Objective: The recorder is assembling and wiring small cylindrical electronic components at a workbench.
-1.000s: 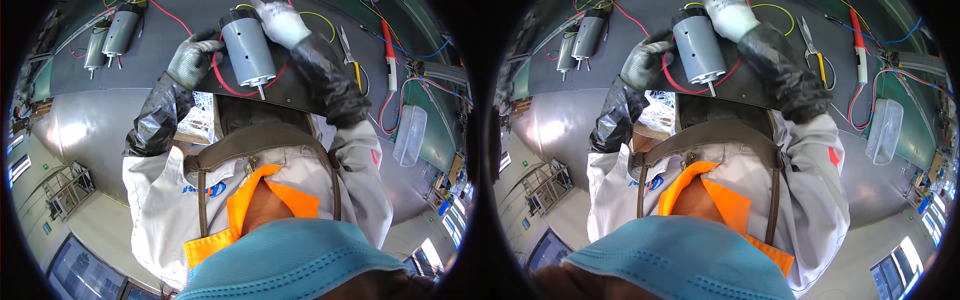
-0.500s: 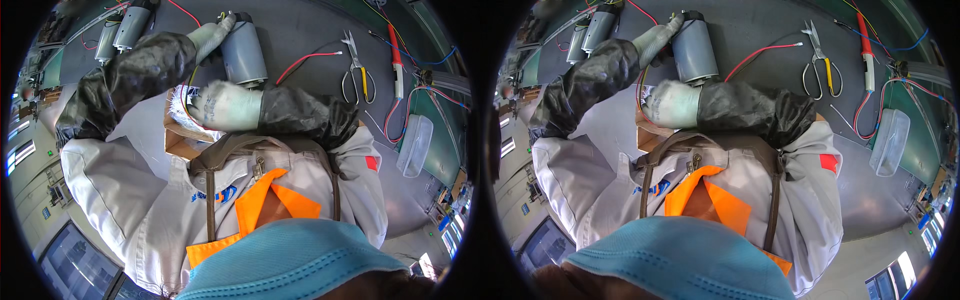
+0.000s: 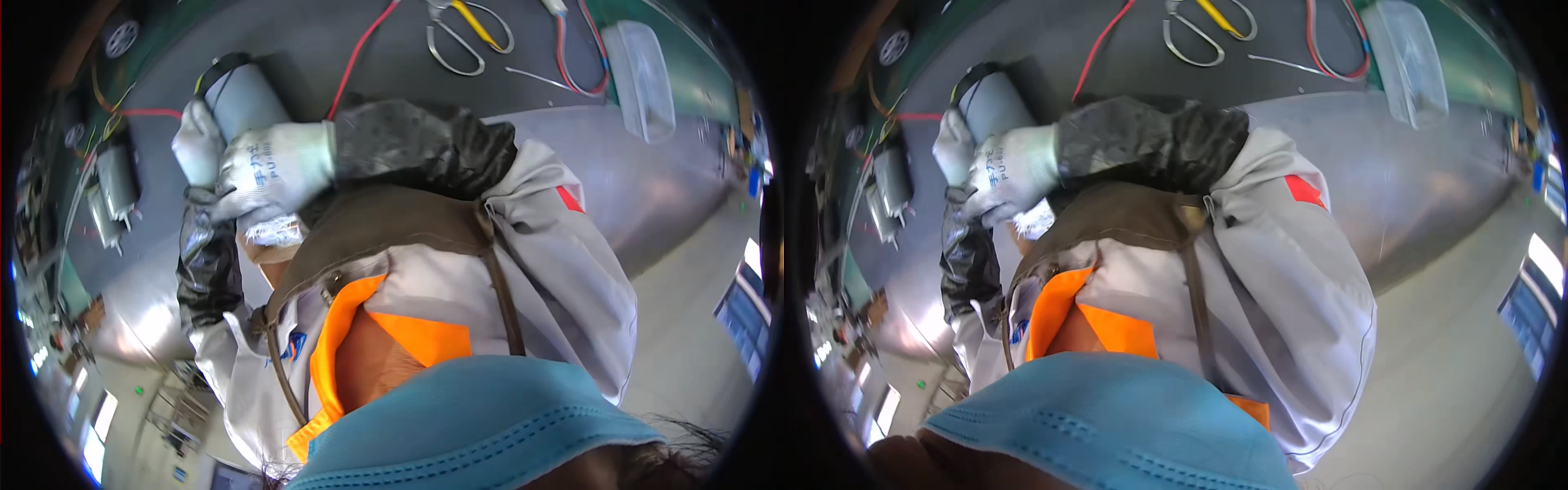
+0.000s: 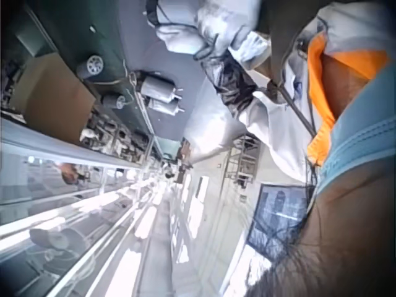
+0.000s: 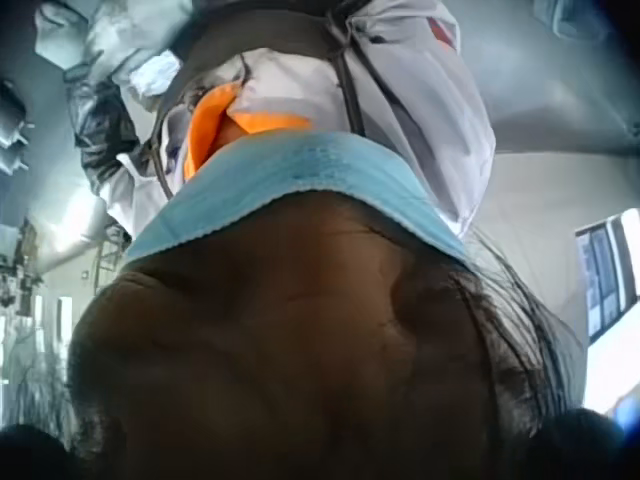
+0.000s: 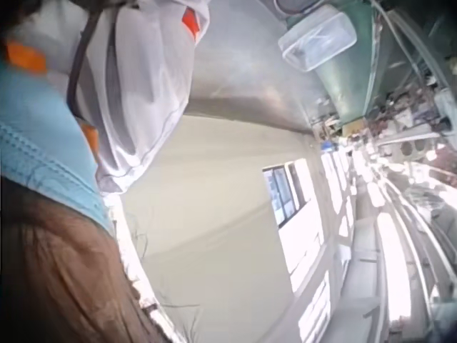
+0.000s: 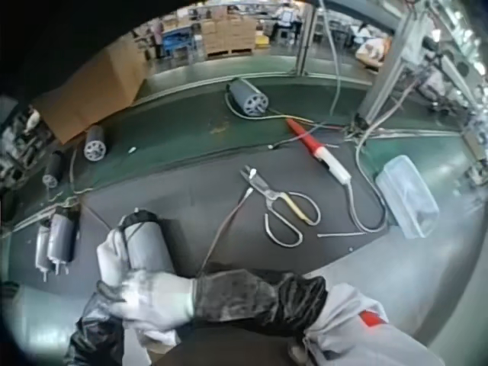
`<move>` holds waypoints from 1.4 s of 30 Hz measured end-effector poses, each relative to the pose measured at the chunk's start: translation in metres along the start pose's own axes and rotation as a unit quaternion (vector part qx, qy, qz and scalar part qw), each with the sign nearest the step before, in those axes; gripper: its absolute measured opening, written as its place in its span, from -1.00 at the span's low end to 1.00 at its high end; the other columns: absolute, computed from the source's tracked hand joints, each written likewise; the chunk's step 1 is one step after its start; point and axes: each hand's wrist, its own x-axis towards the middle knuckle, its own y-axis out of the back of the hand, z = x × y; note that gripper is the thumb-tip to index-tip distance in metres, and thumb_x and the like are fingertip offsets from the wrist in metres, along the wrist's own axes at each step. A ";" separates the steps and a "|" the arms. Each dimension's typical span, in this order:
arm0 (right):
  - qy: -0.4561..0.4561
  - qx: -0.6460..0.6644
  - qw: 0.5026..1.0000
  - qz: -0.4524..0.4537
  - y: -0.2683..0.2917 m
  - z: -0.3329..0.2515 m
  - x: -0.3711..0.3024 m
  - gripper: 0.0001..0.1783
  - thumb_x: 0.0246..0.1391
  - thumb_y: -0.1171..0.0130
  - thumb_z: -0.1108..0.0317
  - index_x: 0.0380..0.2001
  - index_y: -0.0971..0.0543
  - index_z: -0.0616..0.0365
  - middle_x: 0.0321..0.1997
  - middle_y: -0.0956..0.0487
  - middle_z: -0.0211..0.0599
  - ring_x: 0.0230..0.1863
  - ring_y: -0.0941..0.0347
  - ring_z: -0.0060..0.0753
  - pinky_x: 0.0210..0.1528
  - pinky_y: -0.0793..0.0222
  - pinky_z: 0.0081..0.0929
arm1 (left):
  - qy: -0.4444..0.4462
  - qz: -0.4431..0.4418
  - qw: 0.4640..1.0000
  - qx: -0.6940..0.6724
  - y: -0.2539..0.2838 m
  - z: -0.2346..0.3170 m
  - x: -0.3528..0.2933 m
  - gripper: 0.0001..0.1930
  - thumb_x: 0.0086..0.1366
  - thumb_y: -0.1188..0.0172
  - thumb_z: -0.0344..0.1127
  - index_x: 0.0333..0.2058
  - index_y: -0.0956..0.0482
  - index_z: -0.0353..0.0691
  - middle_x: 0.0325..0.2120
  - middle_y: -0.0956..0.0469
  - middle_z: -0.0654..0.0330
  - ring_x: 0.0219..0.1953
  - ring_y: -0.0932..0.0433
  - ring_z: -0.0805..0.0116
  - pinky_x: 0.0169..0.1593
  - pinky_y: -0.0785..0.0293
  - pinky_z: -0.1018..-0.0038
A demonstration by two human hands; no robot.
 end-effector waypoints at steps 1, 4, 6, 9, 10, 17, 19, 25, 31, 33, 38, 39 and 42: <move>-0.008 0.045 0.995 0.091 0.007 -0.006 -0.011 -0.72 0.16 -0.15 0.10 -0.14 -0.64 -0.07 -0.35 -0.63 -0.29 -0.21 -0.59 -0.20 -0.18 -0.52 -0.23 | 0.004 0.002 1.000 -0.014 -0.003 0.002 -0.001 -0.56 0.48 0.14 -0.04 -0.08 -0.61 -0.24 -0.31 -0.61 -0.22 -0.23 -0.61 -0.24 -0.17 -0.54 0.06; -0.107 -0.027 0.988 0.107 0.089 -0.024 -0.080 -0.69 0.19 -0.16 0.09 -0.11 -0.67 -0.03 -0.28 -0.64 -0.30 -0.19 -0.59 -0.28 -0.14 -0.52 -0.35 | -0.003 -0.019 0.999 -0.040 0.006 0.006 -0.005 -0.56 0.49 0.14 -0.04 -0.05 -0.59 -0.26 -0.29 -0.59 -0.24 -0.22 -0.58 -0.26 -0.19 -0.50 0.11; -0.445 -0.072 0.879 0.152 0.148 -0.058 -0.145 -0.77 0.17 -0.21 0.22 -0.17 -0.70 0.01 -0.27 -0.66 -0.26 -0.36 -0.60 -0.30 -0.30 -0.53 -0.43 | -0.002 -0.046 0.998 -0.034 0.004 0.011 -0.003 -0.55 0.49 0.14 -0.04 -0.02 -0.58 -0.27 -0.26 -0.60 -0.23 -0.19 -0.60 -0.23 -0.16 -0.51 0.13; -0.513 -0.308 0.795 0.098 0.188 -0.073 -0.207 -0.75 0.08 -0.25 0.27 -0.15 -0.68 0.03 -0.31 -0.61 -0.20 -0.25 -0.56 -0.15 -0.19 -0.49 -0.29 | -0.009 -0.067 0.997 -0.030 0.006 0.023 -0.002 -0.54 0.50 0.14 -0.04 0.01 -0.57 -0.28 -0.22 -0.60 -0.22 -0.15 -0.61 -0.20 -0.12 -0.52 0.15; -0.516 -0.307 0.794 0.096 0.185 -0.070 -0.213 -0.75 0.08 -0.25 0.27 -0.15 -0.68 0.03 -0.31 -0.61 -0.20 -0.25 -0.56 -0.15 -0.19 -0.49 -0.29 | -0.026 -0.075 0.996 -0.030 0.007 0.026 -0.003 -0.54 0.50 0.14 -0.05 0.02 -0.57 -0.29 -0.19 -0.60 -0.21 -0.12 -0.61 -0.19 -0.08 -0.52 0.16; -0.451 -0.501 0.724 -0.148 0.181 -0.060 -0.209 -0.89 -0.05 -0.15 0.39 -0.37 -0.55 0.02 -0.31 -0.53 -0.24 -0.18 -0.50 -0.10 -0.17 -0.43 -0.17 | -0.131 -0.124 0.983 -0.026 0.012 0.039 0.005 -0.64 0.48 0.07 -0.16 -0.01 -0.55 -0.30 -0.21 -0.59 -0.22 -0.18 -0.60 -0.19 -0.13 -0.53 0.15; -0.426 -0.485 0.730 -0.224 0.183 -0.052 -0.208 -0.90 -0.04 -0.13 0.39 -0.38 -0.55 0.02 -0.33 -0.53 -0.22 -0.20 -0.50 -0.10 -0.23 -0.44 -0.18 | -0.187 -0.159 0.967 -0.066 0.023 0.030 0.011 -0.63 0.49 0.05 -0.15 0.00 -0.54 -0.34 -0.29 -0.63 -0.17 -0.29 -0.63 -0.11 -0.19 -0.52 0.20; -0.539 0.063 0.806 0.235 0.197 -0.071 -0.145 -0.73 0.10 -0.15 0.61 -0.09 -0.58 0.39 -0.17 -0.62 -0.19 -0.28 -0.59 -0.46 -0.25 -0.53 -0.56 | 0.058 -0.583 0.804 -0.103 0.074 0.044 0.073 -0.58 0.39 0.06 -0.05 -0.01 -0.55 -0.24 -0.62 -0.43 0.36 -0.64 -0.41 0.62 -0.56 -0.32 0.62; -0.544 0.402 0.684 0.273 0.133 -0.036 -0.021 -0.55 0.12 -0.21 0.38 0.06 -0.49 0.38 -0.08 -0.60 -0.07 -0.26 -0.63 -0.31 -0.23 -0.63 -0.37 | 0.161 -0.587 0.775 -0.170 0.100 0.052 0.066 -0.67 0.33 0.02 -0.06 -0.15 -0.57 -0.15 -0.68 -0.36 0.39 -0.77 -0.29 0.68 -0.74 -0.17 0.71; -0.511 0.523 0.630 0.262 0.087 -0.011 -0.014 -0.69 0.15 -0.20 0.46 -0.04 -0.53 0.36 -0.05 -0.62 -0.05 -0.26 -0.64 -0.29 -0.18 -0.64 -0.34 | 0.150 -0.606 0.753 -0.208 0.102 0.038 0.068 -0.66 0.36 0.03 -0.06 -0.12 -0.57 -0.15 -0.67 -0.36 0.39 -0.76 -0.29 0.70 -0.74 -0.20 0.71; -0.476 0.421 0.726 0.264 0.034 0.007 -0.013 -0.79 0.13 -0.17 0.61 -0.14 -0.59 0.28 -0.16 -0.66 -0.19 -0.27 -0.64 -0.31 -0.20 -0.61 -0.39 | 0.205 -0.571 0.744 -0.280 0.099 0.040 0.047 -0.50 0.42 0.11 0.14 -0.11 -0.57 -0.17 -0.66 -0.34 0.36 -0.76 -0.28 0.67 -0.72 -0.17 0.69; -0.411 0.241 0.848 0.231 0.034 0.012 -0.018 -0.77 0.09 -0.20 0.61 -0.15 -0.59 0.24 -0.18 -0.66 -0.18 -0.28 -0.64 -0.27 -0.22 -0.59 -0.41 | 0.296 -0.544 0.723 -0.306 0.100 0.048 0.042 -0.48 0.42 0.10 0.17 -0.11 -0.57 -0.20 -0.66 -0.34 0.35 -0.76 -0.29 0.67 -0.71 -0.17 0.68; -0.290 0.030 0.940 0.177 0.037 0.016 -0.011 -0.73 0.02 -0.25 0.60 -0.16 -0.60 0.18 -0.22 -0.64 -0.16 -0.29 -0.63 -0.17 -0.27 -0.55 -0.41 | 0.324 -0.461 0.758 -0.329 0.089 0.052 0.027 -0.57 0.45 0.06 0.00 -0.10 -0.58 -0.27 -0.63 -0.40 0.33 -0.72 -0.35 0.63 -0.69 -0.21 0.64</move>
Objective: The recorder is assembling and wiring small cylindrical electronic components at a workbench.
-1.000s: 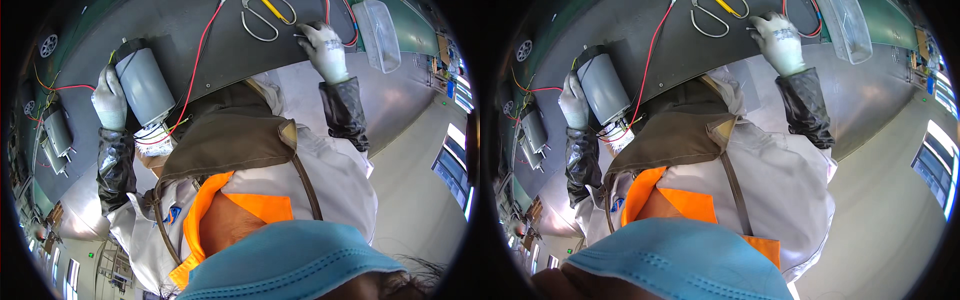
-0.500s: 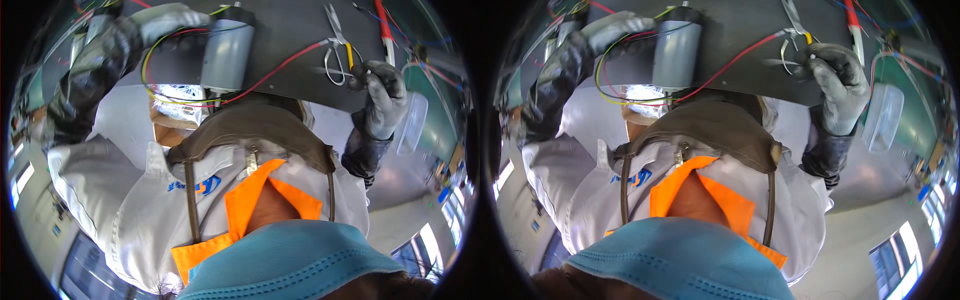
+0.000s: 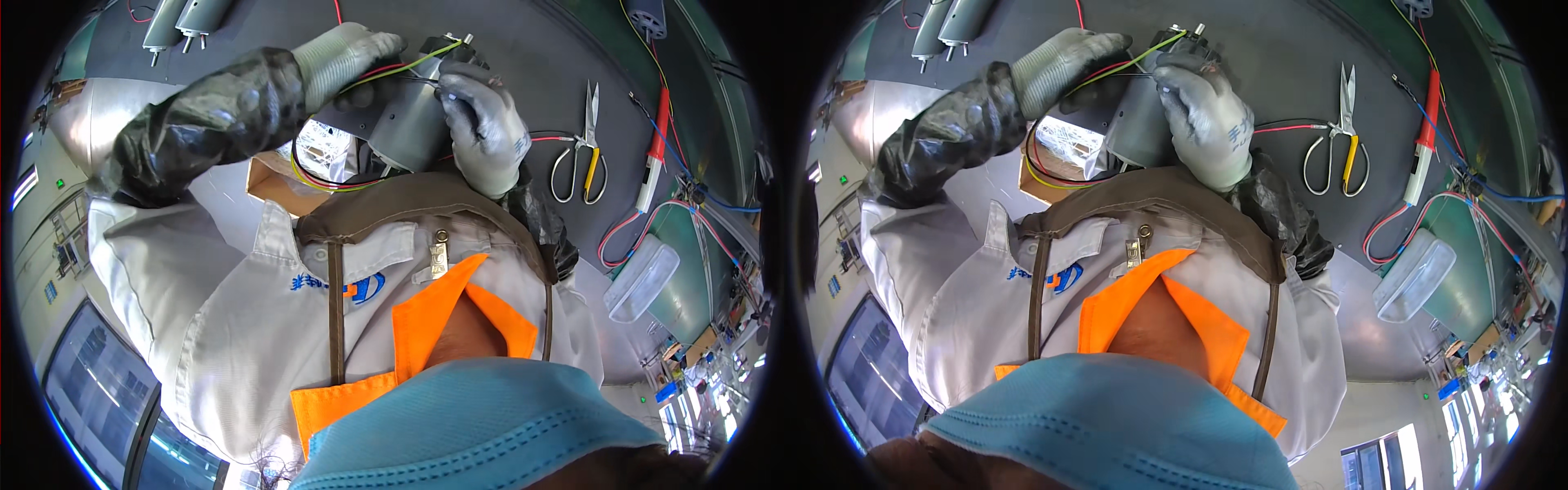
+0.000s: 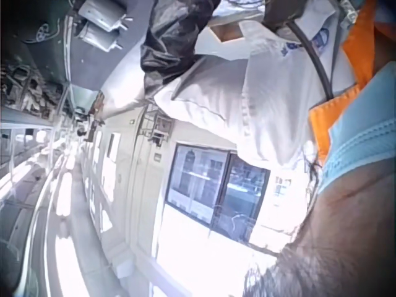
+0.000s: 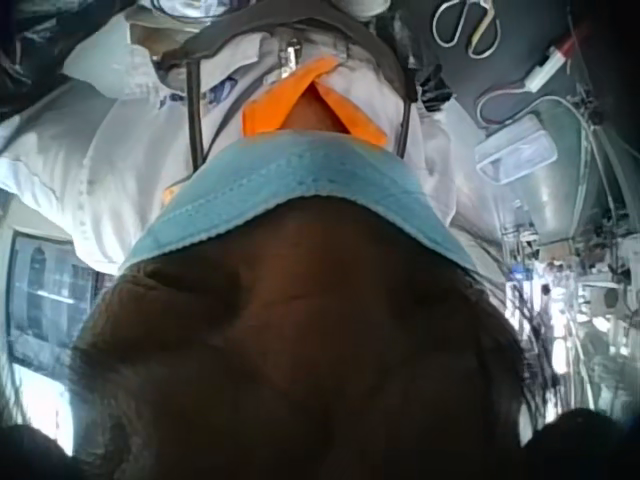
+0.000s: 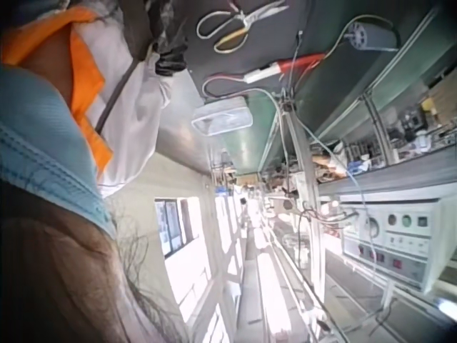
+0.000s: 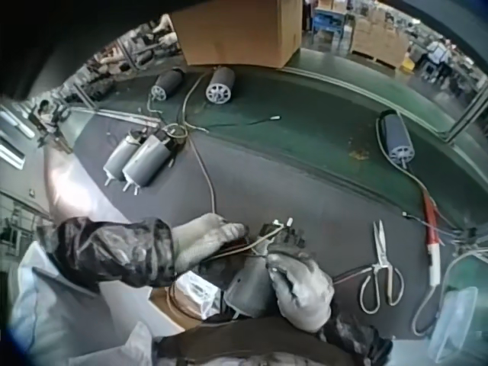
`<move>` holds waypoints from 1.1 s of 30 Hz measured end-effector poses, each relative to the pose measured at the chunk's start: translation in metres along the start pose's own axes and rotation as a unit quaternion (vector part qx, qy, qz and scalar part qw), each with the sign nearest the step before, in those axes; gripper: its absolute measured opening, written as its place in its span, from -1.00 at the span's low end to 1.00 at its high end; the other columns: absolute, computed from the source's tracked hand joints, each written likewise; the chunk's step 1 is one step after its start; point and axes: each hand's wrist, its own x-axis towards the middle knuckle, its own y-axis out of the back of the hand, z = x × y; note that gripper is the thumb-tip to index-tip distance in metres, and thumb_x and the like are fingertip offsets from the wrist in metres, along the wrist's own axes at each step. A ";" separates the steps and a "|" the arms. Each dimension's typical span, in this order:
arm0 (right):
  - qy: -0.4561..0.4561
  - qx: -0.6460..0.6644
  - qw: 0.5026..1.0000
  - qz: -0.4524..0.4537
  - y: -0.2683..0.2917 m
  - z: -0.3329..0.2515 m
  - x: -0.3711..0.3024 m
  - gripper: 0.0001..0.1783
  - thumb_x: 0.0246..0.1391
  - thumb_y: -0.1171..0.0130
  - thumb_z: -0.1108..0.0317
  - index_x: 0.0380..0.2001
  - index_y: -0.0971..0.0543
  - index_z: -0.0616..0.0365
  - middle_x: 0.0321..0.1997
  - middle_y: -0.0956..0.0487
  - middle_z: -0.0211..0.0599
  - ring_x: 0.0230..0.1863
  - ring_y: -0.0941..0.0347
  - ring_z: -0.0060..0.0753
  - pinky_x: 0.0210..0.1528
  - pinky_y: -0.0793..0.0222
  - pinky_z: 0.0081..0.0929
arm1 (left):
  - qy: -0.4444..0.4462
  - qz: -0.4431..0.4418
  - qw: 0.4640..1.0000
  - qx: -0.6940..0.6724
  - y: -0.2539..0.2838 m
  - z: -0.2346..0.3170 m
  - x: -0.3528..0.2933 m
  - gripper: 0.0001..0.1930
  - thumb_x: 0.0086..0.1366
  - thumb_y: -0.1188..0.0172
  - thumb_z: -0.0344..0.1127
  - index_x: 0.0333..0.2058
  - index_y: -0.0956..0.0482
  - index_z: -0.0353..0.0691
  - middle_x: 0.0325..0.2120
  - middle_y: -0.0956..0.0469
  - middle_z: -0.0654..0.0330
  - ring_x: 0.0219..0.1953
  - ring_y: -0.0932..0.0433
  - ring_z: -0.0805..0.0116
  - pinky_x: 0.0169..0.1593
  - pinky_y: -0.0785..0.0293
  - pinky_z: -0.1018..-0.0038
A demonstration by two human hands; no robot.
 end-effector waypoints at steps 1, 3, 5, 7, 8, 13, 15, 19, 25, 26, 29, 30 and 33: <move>0.037 -0.023 0.999 -0.002 0.001 -0.001 0.003 -0.71 -0.02 -0.27 0.59 -0.16 -0.60 0.15 -0.24 -0.63 -0.14 -0.29 -0.61 -0.12 -0.29 -0.53 -0.41 | -0.050 0.046 0.998 0.007 -0.004 -0.003 0.003 -0.61 0.47 0.07 -0.08 -0.10 -0.58 -0.28 -0.61 -0.43 0.31 -0.71 -0.37 0.61 -0.69 -0.22 0.63; 0.008 -0.034 0.999 -0.019 0.001 0.007 -0.001 -0.71 0.02 -0.25 0.59 -0.14 -0.60 0.16 -0.23 -0.64 -0.16 -0.30 -0.62 -0.18 -0.31 -0.54 -0.43 | -0.014 0.090 0.995 -0.032 -0.011 -0.012 0.021 -0.67 0.47 0.07 -0.18 -0.12 -0.58 -0.30 -0.56 -0.50 0.28 -0.70 -0.39 0.58 -0.68 -0.26 0.63; -0.025 -0.053 0.998 -0.026 0.003 0.003 0.007 -0.72 0.05 -0.23 0.59 -0.12 -0.59 0.17 -0.23 -0.65 -0.18 -0.32 -0.64 -0.25 -0.34 -0.55 -0.45 | -0.084 0.117 0.977 -0.158 -0.017 -0.015 0.035 -0.71 0.46 0.04 -0.24 -0.16 -0.58 -0.32 -0.53 -0.54 0.27 -0.67 -0.43 0.57 -0.67 -0.31 0.62; -0.305 0.267 0.914 0.006 0.006 -0.005 0.024 -0.75 0.14 -0.15 0.56 -0.09 -0.58 0.23 -0.24 -0.66 -0.18 -0.36 -0.63 -0.39 -0.39 -0.55 -0.55 | -0.126 0.089 0.972 -0.178 -0.020 -0.021 0.034 -0.80 0.41 -0.09 -0.30 -0.21 -0.59 -0.32 -0.49 -0.58 0.28 -0.60 -0.48 0.59 -0.61 -0.37 0.64; -0.330 0.357 0.873 0.020 0.007 -0.001 0.033 -0.74 0.20 -0.09 0.52 -0.04 -0.54 0.31 -0.25 -0.65 -0.17 -0.39 -0.61 -0.48 -0.44 -0.54 -0.63 | -0.156 0.122 0.962 -0.189 -0.026 -0.025 0.038 -0.82 0.38 -0.16 -0.31 -0.21 -0.59 -0.33 -0.47 -0.59 0.28 -0.58 -0.48 0.61 -0.57 -0.39 0.64; -0.344 0.362 0.866 0.015 0.015 0.005 0.047 -0.68 0.14 -0.11 0.52 -0.04 -0.51 0.41 -0.29 -0.67 -0.02 -0.45 -0.58 -0.47 -0.45 -0.47 -0.62 | -0.231 0.152 0.941 -0.194 -0.042 -0.021 0.030 -0.79 0.32 -0.28 -0.36 -0.16 -0.62 -0.37 -0.38 -0.64 0.28 -0.48 -0.49 0.66 -0.41 -0.43 0.68; -0.327 0.328 0.884 0.061 0.011 0.004 0.045 -0.63 0.13 -0.12 0.51 0.02 -0.49 0.40 -0.29 -0.67 -0.07 -0.47 -0.56 -0.51 -0.50 -0.43 -0.64 | -0.277 0.192 0.931 -0.142 -0.044 -0.027 0.039 -0.79 0.32 -0.27 -0.37 -0.14 -0.63 -0.37 -0.36 -0.65 0.27 -0.41 -0.52 0.65 -0.34 -0.45 0.70; -0.311 0.337 0.886 0.071 0.011 0.001 0.040 -0.58 0.15 -0.11 0.48 0.08 -0.47 0.39 -0.33 -0.65 -0.19 -0.49 -0.53 -0.59 -0.54 -0.38 -0.67 | -0.285 0.176 0.934 -0.124 -0.047 -0.029 0.030 -0.79 0.31 -0.27 -0.41 -0.13 -0.62 -0.40 -0.33 -0.65 0.25 -0.36 -0.53 0.64 -0.30 -0.46 0.70; -0.390 0.397 0.830 -0.018 0.030 0.004 0.056 -0.41 0.11 -0.22 0.49 0.23 -0.37 0.31 -0.32 -0.64 -0.27 -0.51 -0.52 -0.54 -0.48 -0.43 -0.62 | -0.308 0.175 0.929 -0.107 -0.052 -0.032 0.035 -0.80 0.28 -0.27 -0.42 -0.16 -0.64 -0.39 -0.34 -0.65 0.24 -0.34 -0.55 0.63 -0.23 -0.52 0.65; -0.408 0.383 0.825 -0.077 0.040 0.002 0.063 -0.46 0.12 -0.22 0.49 0.18 -0.41 0.32 -0.32 -0.63 -0.28 -0.51 -0.51 -0.56 -0.48 -0.42 -0.63 | -0.316 0.174 0.924 -0.126 -0.054 -0.032 0.037 -0.81 0.25 -0.28 -0.39 -0.19 -0.67 -0.34 -0.37 -0.67 0.25 -0.35 -0.55 0.63 -0.23 -0.54 0.63; -0.412 0.280 0.846 -0.190 0.055 0.009 0.073 -0.56 0.18 -0.10 0.44 0.13 -0.46 0.36 -0.37 -0.62 -0.30 -0.53 -0.49 -0.66 -0.58 -0.35 -0.72 | -0.323 0.133 0.921 -0.172 -0.066 -0.017 0.040 -0.80 0.33 -0.22 -0.48 -0.11 -0.59 -0.45 -0.30 -0.63 0.22 -0.30 -0.54 0.60 -0.18 -0.51 0.66; -0.405 0.273 0.847 -0.210 0.060 0.012 0.074 -0.55 0.19 -0.09 0.42 0.14 -0.46 0.34 -0.38 -0.62 -0.32 -0.56 -0.47 -0.68 -0.58 -0.34 -0.73 | -0.332 0.130 0.918 -0.174 -0.071 -0.010 0.039 -0.81 0.34 -0.20 -0.49 -0.11 -0.59 -0.45 -0.31 -0.63 0.21 -0.30 -0.54 0.61 -0.17 -0.51 0.65; -0.391 0.275 0.852 -0.213 0.068 0.009 0.063 -0.60 0.22 -0.11 0.37 0.09 -0.53 0.30 -0.38 -0.62 -0.36 -0.60 -0.45 -0.71 -0.60 -0.32 -0.74 | -0.340 0.138 0.913 -0.178 -0.087 -0.006 0.042 -0.81 0.35 -0.17 -0.49 -0.11 -0.59 -0.46 -0.32 -0.63 0.22 -0.31 -0.54 0.61 -0.19 -0.51 0.66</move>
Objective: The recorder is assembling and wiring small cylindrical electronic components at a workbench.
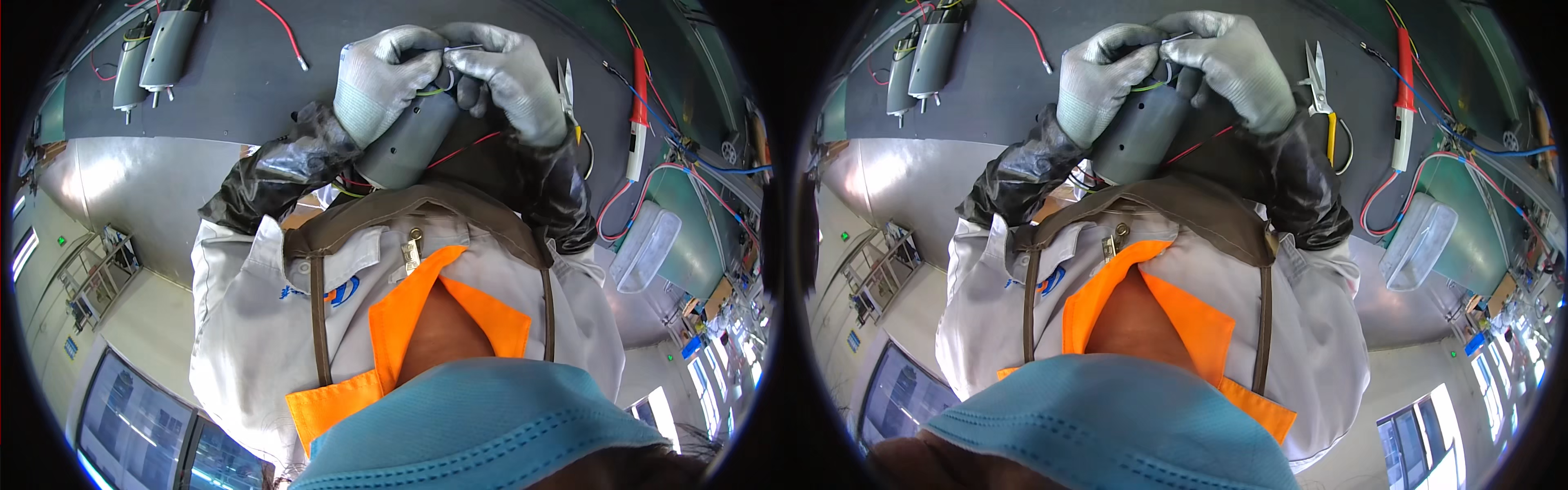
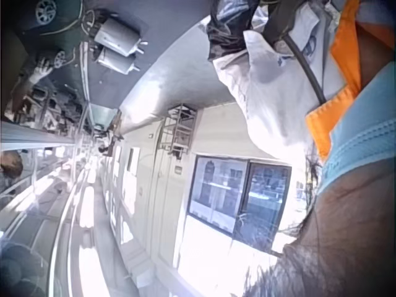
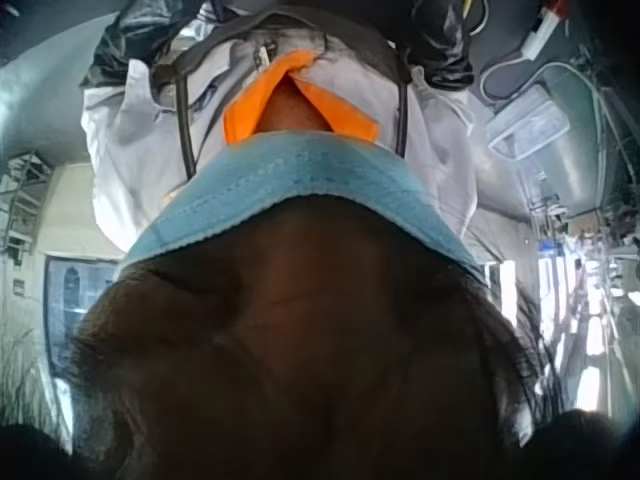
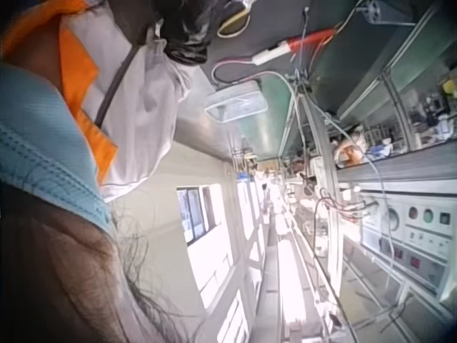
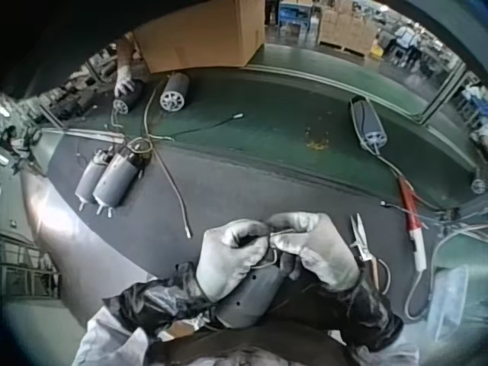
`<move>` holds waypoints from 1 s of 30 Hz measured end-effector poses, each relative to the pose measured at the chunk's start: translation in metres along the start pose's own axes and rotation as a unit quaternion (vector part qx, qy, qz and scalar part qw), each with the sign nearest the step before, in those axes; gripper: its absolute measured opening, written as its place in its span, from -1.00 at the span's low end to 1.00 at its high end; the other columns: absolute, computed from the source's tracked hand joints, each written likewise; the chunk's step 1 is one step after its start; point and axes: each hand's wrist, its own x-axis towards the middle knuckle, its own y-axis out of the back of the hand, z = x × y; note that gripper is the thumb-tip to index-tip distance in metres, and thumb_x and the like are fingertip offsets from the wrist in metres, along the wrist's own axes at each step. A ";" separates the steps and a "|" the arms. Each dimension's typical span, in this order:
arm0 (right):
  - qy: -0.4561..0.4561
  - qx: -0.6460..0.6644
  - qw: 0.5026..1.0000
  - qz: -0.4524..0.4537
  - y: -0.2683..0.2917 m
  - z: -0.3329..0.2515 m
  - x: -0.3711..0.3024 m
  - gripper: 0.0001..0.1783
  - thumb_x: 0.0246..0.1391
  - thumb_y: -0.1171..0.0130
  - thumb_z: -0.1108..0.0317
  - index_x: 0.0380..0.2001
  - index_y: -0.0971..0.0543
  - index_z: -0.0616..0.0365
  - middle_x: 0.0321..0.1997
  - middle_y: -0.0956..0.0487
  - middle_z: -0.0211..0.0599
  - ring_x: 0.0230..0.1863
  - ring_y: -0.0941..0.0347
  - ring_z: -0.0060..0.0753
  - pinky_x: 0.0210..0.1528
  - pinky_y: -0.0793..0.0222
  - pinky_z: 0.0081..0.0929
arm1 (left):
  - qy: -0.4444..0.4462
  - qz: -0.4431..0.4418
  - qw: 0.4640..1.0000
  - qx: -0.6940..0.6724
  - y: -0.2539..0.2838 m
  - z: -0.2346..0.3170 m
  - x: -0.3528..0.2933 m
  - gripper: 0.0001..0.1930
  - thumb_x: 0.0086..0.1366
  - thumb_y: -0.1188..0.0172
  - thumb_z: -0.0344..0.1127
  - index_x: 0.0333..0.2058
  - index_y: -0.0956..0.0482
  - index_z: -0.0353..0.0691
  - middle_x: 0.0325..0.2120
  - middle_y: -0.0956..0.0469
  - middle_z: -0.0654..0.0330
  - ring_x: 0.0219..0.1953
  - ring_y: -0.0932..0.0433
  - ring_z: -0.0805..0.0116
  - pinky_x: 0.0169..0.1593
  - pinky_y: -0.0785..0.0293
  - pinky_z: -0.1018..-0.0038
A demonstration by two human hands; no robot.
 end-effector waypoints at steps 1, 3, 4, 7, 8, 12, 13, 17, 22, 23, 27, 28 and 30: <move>-0.001 -0.056 0.996 0.069 -0.007 0.001 -0.006 -0.65 0.21 -0.11 0.38 0.03 -0.58 0.27 -0.37 -0.63 -0.37 -0.58 -0.48 -0.67 -0.57 -0.38 -0.69 | -0.013 0.010 0.996 0.083 -0.003 0.002 0.000 -0.81 0.33 -0.18 -0.49 -0.12 -0.60 -0.45 -0.34 -0.62 0.22 -0.34 -0.53 0.61 -0.22 -0.50 0.66; 0.096 -0.179 0.960 0.194 -0.014 0.015 -0.012 -0.78 0.16 -0.18 0.33 -0.19 -0.69 0.16 -0.38 -0.65 -0.34 -0.54 -0.52 -0.50 -0.47 -0.47 -0.49 | -0.061 0.000 0.984 0.169 -0.007 0.013 -0.005 -0.79 0.31 -0.18 -0.50 -0.10 -0.60 -0.43 -0.36 -0.62 0.22 -0.35 -0.53 0.61 -0.23 -0.50 0.65; 0.096 -0.178 0.960 0.195 -0.011 0.018 -0.014 -0.78 0.16 -0.18 0.33 -0.19 -0.69 0.16 -0.38 -0.65 -0.34 -0.54 -0.52 -0.50 -0.47 -0.47 -0.49 | -0.109 -0.001 0.960 0.257 -0.006 0.018 -0.010 -0.78 0.29 -0.19 -0.51 -0.09 -0.59 -0.42 -0.38 -0.62 0.21 -0.36 -0.53 0.60 -0.25 -0.49 0.64; 0.326 -0.585 0.730 0.138 0.016 0.019 -0.016 -0.80 0.12 -0.21 0.44 -0.18 -0.69 0.13 -0.29 -0.67 -0.32 -0.27 -0.58 -0.49 -0.17 -0.49 -0.53 | -0.070 0.036 0.981 0.176 -0.011 0.015 -0.022 -0.69 0.26 -0.18 -0.53 0.00 -0.54 -0.38 -0.36 -0.59 0.21 -0.33 -0.51 0.59 -0.21 -0.48 0.62; 0.207 -0.419 0.870 0.159 0.017 0.018 -0.017 -0.86 0.14 -0.20 0.45 -0.26 -0.69 0.18 -0.26 -0.67 -0.37 -0.27 -0.56 -0.59 -0.19 -0.47 -0.57 | -0.047 0.062 0.991 0.112 -0.013 0.014 -0.026 -0.67 0.27 -0.17 -0.54 0.02 -0.52 -0.37 -0.35 -0.58 0.22 -0.32 -0.50 0.58 -0.19 -0.47 0.61; 0.013 -0.191 0.951 0.244 0.040 0.026 -0.008 -0.85 0.14 -0.22 0.47 -0.27 -0.67 0.33 -0.40 -0.64 -0.41 -0.47 -0.41 -0.82 -0.55 -0.21 -0.75 | -0.046 0.093 0.990 0.097 -0.021 0.010 -0.033 -0.67 0.26 -0.19 -0.53 0.01 -0.52 -0.34 -0.34 -0.58 0.19 -0.29 -0.52 0.53 -0.17 -0.47 0.58; 0.050 -0.132 0.950 0.278 0.042 0.030 0.002 -0.85 0.15 -0.23 0.45 -0.28 -0.67 0.33 -0.47 -0.62 -0.40 -0.59 -0.32 -0.83 -0.64 -0.05 -0.75 | -0.048 0.091 0.990 0.096 -0.020 0.006 -0.033 -0.67 0.26 -0.19 -0.53 0.01 -0.52 -0.34 -0.34 -0.58 0.19 -0.29 -0.52 0.53 -0.17 -0.47 0.58; 0.038 -0.304 0.921 0.243 0.056 0.036 0.017 -0.68 0.17 -0.19 0.47 -0.02 -0.51 0.35 -0.31 -0.63 -0.27 -0.49 -0.51 -0.59 -0.48 -0.44 -0.64 | -0.194 0.057 0.923 0.328 -0.025 0.005 -0.033 -0.75 0.23 -0.23 -0.47 -0.09 -0.59 -0.27 -0.34 -0.60 0.08 -0.34 -0.61 0.24 -0.22 -0.52 0.45; 0.102 0.343 0.933 0.035 0.045 0.041 0.011 -0.74 0.26 -0.17 0.35 -0.12 -0.53 0.35 -0.39 -0.58 -0.35 -0.52 -0.47 -0.63 -0.49 -0.44 -0.64 | -0.239 0.007 0.874 0.424 -0.020 0.003 -0.023 -0.82 0.23 -0.27 -0.38 -0.18 -0.62 -0.22 -0.35 -0.63 0.00 -0.35 -0.64 0.03 -0.27 -0.56 0.34; 0.109 0.299 0.947 0.042 0.028 0.033 0.009 -0.75 0.26 -0.17 0.33 -0.15 -0.54 0.33 -0.44 -0.55 -0.38 -0.54 -0.45 -0.64 -0.52 -0.39 -0.66 | -0.253 0.001 0.864 0.435 -0.017 0.002 -0.022 -0.83 0.23 -0.26 -0.39 -0.19 -0.61 -0.22 -0.37 -0.64 -0.02 -0.36 -0.65 0.02 -0.28 -0.56 0.33; 0.096 0.062 0.993 0.022 0.007 0.015 -0.021 -0.75 0.21 -0.16 0.30 -0.30 -0.60 0.33 -0.66 -0.49 -0.36 -0.72 -0.29 -0.62 -0.65 -0.16 -0.59 | -0.326 -0.116 0.735 0.583 0.016 0.003 -0.005 -0.84 0.21 -0.24 -0.30 -0.23 -0.58 -0.14 -0.63 -0.50 0.18 -0.57 -0.56 0.14 -0.49 -0.45 0.27; 0.049 0.074 0.995 0.042 0.004 0.021 -0.032 -0.77 0.21 -0.14 0.30 -0.32 -0.60 0.30 -0.67 -0.47 -0.40 -0.73 -0.27 -0.63 -0.66 -0.15 -0.61 | -0.333 -0.116 0.735 0.579 0.017 0.004 -0.001 -0.84 0.21 -0.24 -0.30 -0.23 -0.58 -0.14 -0.63 -0.50 0.18 -0.57 -0.56 0.14 -0.49 -0.45 0.27; 0.035 0.125 0.989 0.065 0.014 0.025 -0.041 -0.78 0.20 -0.15 0.31 -0.32 -0.61 0.28 -0.70 -0.42 -0.44 -0.74 -0.27 -0.64 -0.65 -0.15 -0.65 | -0.407 -0.176 0.678 0.586 0.015 0.010 0.005 -0.80 0.17 -0.23 -0.32 -0.21 -0.55 -0.13 -0.66 -0.45 0.19 -0.59 -0.53 0.16 -0.51 -0.42 0.28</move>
